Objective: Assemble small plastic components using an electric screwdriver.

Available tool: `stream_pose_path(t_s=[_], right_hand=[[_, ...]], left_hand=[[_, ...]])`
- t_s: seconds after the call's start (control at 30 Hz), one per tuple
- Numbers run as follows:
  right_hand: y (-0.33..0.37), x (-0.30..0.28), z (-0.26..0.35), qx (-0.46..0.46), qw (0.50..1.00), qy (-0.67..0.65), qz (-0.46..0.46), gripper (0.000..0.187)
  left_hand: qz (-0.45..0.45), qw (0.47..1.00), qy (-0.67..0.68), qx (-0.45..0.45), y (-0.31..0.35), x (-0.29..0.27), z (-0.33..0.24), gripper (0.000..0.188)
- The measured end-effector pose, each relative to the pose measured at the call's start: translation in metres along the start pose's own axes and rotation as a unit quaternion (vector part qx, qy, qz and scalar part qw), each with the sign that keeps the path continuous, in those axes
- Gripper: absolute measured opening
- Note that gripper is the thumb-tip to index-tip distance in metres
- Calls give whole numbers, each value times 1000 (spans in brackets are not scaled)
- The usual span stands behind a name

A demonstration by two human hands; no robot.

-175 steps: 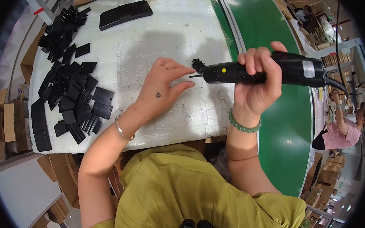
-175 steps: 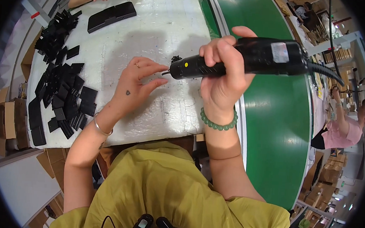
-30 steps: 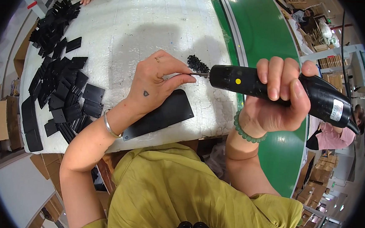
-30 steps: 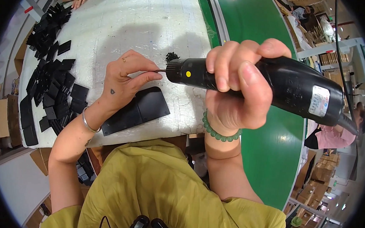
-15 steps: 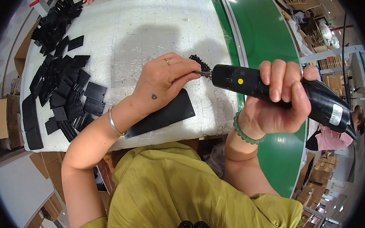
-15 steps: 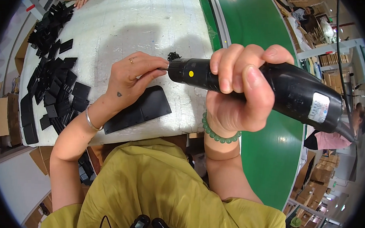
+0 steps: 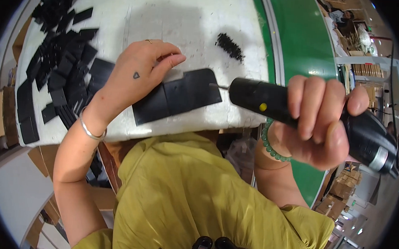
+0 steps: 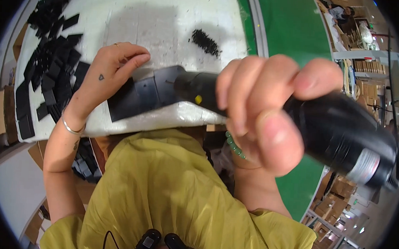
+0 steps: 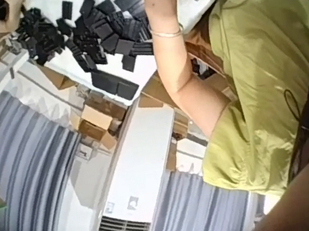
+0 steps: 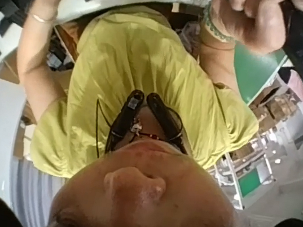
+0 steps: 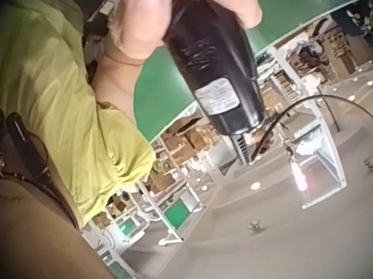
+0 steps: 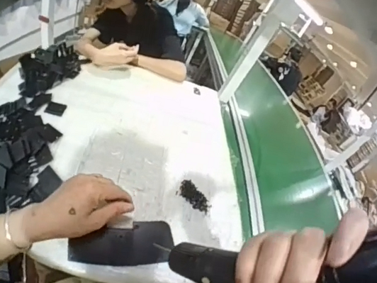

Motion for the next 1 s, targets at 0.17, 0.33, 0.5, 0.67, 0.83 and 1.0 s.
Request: stream_pose_path(t_s=[0.17, 0.33, 0.5, 0.67, 0.83, 1.0], right_hand=[[27, 23, -38, 63, 998, 13, 6, 30], [30, 30, -56, 101, 994, 36, 26, 32], [29, 38, -61, 122, 991, 55, 27, 30], [22, 50, -69, 167, 982, 81, 48, 31], [20, 51, -76, 174, 979, 83, 60, 31], [22, 50, -79, 170, 979, 96, 62, 30]], left_hand=[[41, 997, -49, -53, 33, 5, -6, 43], [51, 998, -22, -9, 37, 19, -5, 43], [96, 994, -14, -55, 40, 26, 0, 42], [80, 995, -1, -53, 41, 26, 2, 43], [99, 993, 2, -68, 41, 27, 2, 42], [93, 993, 16, -75, 44, 29, 4, 41]])
Point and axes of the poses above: each hand's wrist, its own y-axis away from the middle knuckle, its own x-axis out of the palm, z = x × y, the point moved 9 cm from there along -y, towards the middle knuckle, and after that the axes turned 14 degrees about -y, right-handed, at the moved point
